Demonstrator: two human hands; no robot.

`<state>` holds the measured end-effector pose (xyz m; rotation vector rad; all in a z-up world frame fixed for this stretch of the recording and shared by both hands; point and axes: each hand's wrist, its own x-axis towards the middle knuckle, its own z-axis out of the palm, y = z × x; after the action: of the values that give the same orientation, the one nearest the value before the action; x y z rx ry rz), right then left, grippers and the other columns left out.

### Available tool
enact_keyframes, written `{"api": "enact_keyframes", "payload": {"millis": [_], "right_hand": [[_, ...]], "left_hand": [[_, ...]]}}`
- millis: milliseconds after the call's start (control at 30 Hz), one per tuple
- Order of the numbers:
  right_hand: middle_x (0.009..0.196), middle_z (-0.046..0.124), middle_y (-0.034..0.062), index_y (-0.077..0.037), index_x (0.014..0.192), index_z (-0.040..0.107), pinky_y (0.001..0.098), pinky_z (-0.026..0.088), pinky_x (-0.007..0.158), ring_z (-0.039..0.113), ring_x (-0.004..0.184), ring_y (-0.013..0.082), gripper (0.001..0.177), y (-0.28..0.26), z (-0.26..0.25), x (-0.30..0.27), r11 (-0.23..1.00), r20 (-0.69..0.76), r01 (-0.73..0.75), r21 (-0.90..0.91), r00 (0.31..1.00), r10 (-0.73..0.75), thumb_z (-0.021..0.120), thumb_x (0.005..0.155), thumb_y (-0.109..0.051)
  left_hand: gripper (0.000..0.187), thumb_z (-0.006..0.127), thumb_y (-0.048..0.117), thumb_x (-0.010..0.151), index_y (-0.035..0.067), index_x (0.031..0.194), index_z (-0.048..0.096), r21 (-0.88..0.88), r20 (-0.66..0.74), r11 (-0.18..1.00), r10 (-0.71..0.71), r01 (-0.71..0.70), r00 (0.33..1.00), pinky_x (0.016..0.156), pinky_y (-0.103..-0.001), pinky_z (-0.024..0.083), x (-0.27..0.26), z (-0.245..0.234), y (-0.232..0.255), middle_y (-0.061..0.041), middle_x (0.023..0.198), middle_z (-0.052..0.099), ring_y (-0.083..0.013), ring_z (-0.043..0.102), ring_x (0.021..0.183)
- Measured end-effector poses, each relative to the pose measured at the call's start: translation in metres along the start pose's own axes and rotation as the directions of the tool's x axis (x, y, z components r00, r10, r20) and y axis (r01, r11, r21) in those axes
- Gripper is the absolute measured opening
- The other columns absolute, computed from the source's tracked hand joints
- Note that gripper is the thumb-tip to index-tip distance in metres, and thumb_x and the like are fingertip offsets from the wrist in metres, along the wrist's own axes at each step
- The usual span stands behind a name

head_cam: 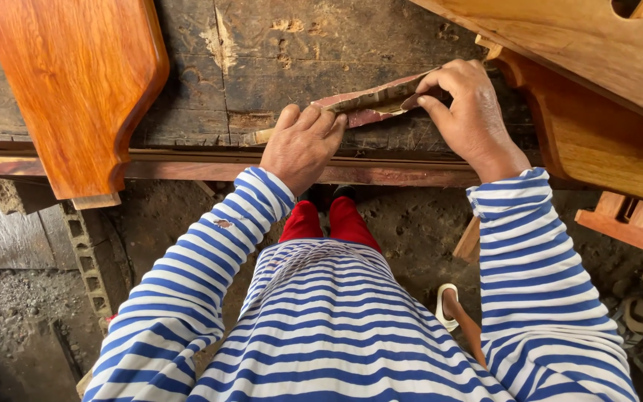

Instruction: The person prepares a sanding block by wrapping sandpaper around a small piece of wood. They then use this block to sand the edges and surfaces of a wooden chair backrest, focusing on the slats and frame.

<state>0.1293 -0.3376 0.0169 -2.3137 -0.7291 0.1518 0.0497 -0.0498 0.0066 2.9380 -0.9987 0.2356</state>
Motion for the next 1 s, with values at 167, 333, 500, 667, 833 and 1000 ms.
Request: {"api": "enact_keyframes", "payload": {"millis": [167, 333, 500, 667, 833, 1000], "right_hand": [[0.104, 0.057, 0.0121, -0.003, 0.104, 0.069, 0.0444, 0.041, 0.094, 0.053, 0.102, 0.0308, 0.012, -0.001, 0.005, 0.005, 0.992, 0.011, -0.127, 0.000, 0.992, 0.127, 0.077, 0.095, -0.002], [0.118, 0.047, 0.0141, -0.005, 0.107, 0.071, 0.0544, 0.042, 0.092, 0.049, 0.115, 0.0349, 0.023, -0.012, 0.002, 0.004, 0.973, -0.027, -0.150, -0.177, 0.989, 0.147, 0.084, 0.091, -0.014], [0.106, 0.052, 0.0083, -0.010, 0.098, 0.076, 0.0401, 0.050, 0.082, 0.053, 0.098, 0.0265, 0.027, -0.019, 0.008, -0.001, 0.909, -0.128, -0.104, -0.404, 0.990, 0.056, 0.096, 0.082, -0.018], [0.099, 0.049, 0.0017, -0.015, 0.093, 0.073, 0.0402, 0.053, 0.084, 0.059, 0.098, 0.0243, 0.015, -0.017, 0.027, -0.015, 0.864, -0.197, -0.183, -0.468, 0.975, 0.100, 0.087, 0.090, -0.012], [0.098, 0.049, 0.0017, -0.013, 0.099, 0.073, 0.0419, 0.055, 0.080, 0.061, 0.096, 0.0286, 0.014, -0.022, 0.036, -0.020, 0.891, -0.254, -0.153, -0.428, 0.966, 0.044, 0.082, 0.090, -0.009], [0.104, 0.054, 0.0060, -0.014, 0.115, 0.073, 0.0473, 0.051, 0.091, 0.060, 0.105, 0.0328, 0.022, -0.037, 0.034, -0.019, 0.966, -0.179, -0.013, -0.260, 0.983, -0.035, 0.076, 0.094, -0.013]], "left_hand": [[0.030, 0.059, 0.016, 0.099, 0.007, 0.128, 0.065, -0.012, -0.002, 0.999, 0.030, -0.030, 1.000, 0.083, -0.039, 0.047, -0.001, 0.005, -0.002, -0.008, 0.107, 0.065, -0.0272, 0.060, 0.103], [0.032, 0.059, 0.016, 0.097, 0.007, 0.128, 0.065, -0.011, 0.028, 0.999, 0.036, -0.036, 0.999, 0.079, -0.038, 0.048, 0.001, 0.005, -0.002, -0.007, 0.104, 0.064, -0.0254, 0.060, 0.098], [0.031, 0.060, 0.014, 0.097, 0.006, 0.126, 0.065, -0.023, 0.018, 0.999, 0.023, -0.023, 1.000, 0.077, -0.038, 0.047, 0.001, 0.005, -0.002, -0.008, 0.102, 0.064, -0.0258, 0.060, 0.095], [0.018, 0.064, 0.011, 0.092, 0.009, 0.109, 0.069, -0.107, -0.196, 0.994, -0.036, 0.015, 0.980, 0.081, -0.039, 0.045, -0.001, 0.020, -0.001, -0.009, 0.092, 0.063, -0.0279, 0.062, 0.090], [0.019, 0.062, 0.013, 0.093, 0.009, 0.111, 0.068, -0.136, -0.154, 0.990, -0.068, 0.047, 0.986, 0.082, -0.039, 0.046, 0.002, 0.020, -0.003, -0.008, 0.095, 0.065, -0.0269, 0.063, 0.093], [0.020, 0.060, 0.014, 0.093, 0.010, 0.112, 0.065, -0.152, -0.105, 0.986, -0.082, 0.065, 0.991, 0.082, -0.039, 0.045, 0.006, 0.015, -0.005, -0.007, 0.097, 0.066, -0.0264, 0.063, 0.093]]}}
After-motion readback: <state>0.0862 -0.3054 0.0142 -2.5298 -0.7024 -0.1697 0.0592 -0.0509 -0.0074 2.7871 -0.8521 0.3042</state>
